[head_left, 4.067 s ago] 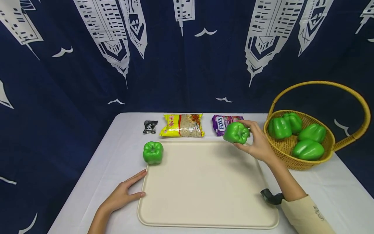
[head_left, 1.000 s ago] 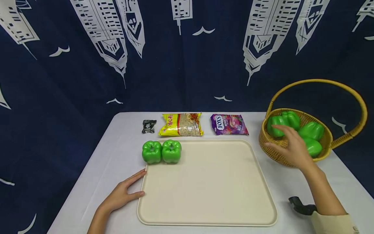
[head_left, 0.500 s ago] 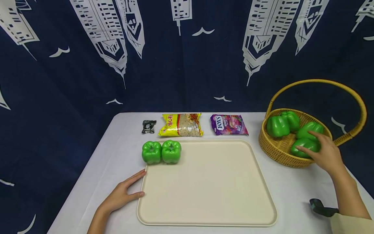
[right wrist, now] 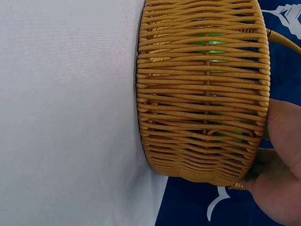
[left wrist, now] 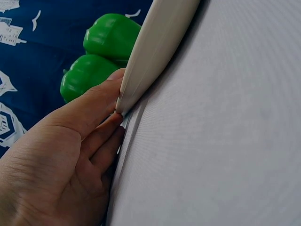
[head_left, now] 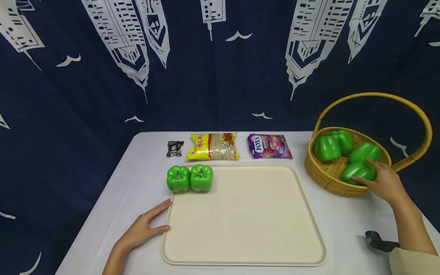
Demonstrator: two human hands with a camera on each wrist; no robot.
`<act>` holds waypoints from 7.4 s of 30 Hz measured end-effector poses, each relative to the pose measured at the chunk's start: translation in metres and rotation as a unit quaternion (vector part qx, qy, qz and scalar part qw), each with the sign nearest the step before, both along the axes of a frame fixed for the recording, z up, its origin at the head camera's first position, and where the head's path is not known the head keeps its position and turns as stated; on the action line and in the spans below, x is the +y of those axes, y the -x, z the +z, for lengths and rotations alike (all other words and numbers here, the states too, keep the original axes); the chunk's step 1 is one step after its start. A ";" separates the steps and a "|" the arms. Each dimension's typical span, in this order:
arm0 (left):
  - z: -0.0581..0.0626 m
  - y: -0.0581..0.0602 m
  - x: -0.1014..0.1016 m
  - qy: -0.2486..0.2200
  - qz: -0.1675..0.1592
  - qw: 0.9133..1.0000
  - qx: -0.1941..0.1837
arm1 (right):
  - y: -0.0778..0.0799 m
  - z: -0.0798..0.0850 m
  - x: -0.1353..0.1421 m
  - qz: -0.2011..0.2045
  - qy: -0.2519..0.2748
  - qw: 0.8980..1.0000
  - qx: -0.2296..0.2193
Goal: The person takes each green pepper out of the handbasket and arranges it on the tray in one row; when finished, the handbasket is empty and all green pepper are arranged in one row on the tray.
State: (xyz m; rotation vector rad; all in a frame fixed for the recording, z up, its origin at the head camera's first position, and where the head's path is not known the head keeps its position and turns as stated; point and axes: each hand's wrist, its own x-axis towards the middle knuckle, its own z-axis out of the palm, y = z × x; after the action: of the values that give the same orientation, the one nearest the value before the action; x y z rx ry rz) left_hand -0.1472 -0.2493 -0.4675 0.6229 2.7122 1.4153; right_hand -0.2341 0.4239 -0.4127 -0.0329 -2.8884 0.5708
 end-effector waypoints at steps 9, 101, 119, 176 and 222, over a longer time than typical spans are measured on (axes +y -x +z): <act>0.005 -0.001 0.000 0.004 0.000 1.000 0.000 | 0.010 -0.003 -0.001 -0.015 0.001 1.000 -0.001; -0.024 0.010 -0.011 0.024 0.008 1.000 0.000 | 0.034 0.032 -0.208 0.290 0.103 0.933 0.185; -0.024 0.011 -0.011 0.023 0.007 1.000 0.002 | 0.044 -0.002 -0.296 0.334 0.143 0.930 0.057; -0.024 0.010 -0.011 0.032 0.011 0.999 0.002 | 0.046 0.013 -0.168 0.172 0.110 0.967 0.153; 0.005 -0.002 0.003 0.002 0.012 1.000 -0.004 | 0.067 -0.002 -0.042 0.015 0.095 0.995 0.014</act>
State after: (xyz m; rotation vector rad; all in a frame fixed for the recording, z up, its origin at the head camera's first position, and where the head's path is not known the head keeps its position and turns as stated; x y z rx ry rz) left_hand -0.1452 -0.2462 -0.4626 0.5865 2.7246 1.4150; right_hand -0.3012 0.3824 -0.4144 -0.0083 -2.8017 0.8436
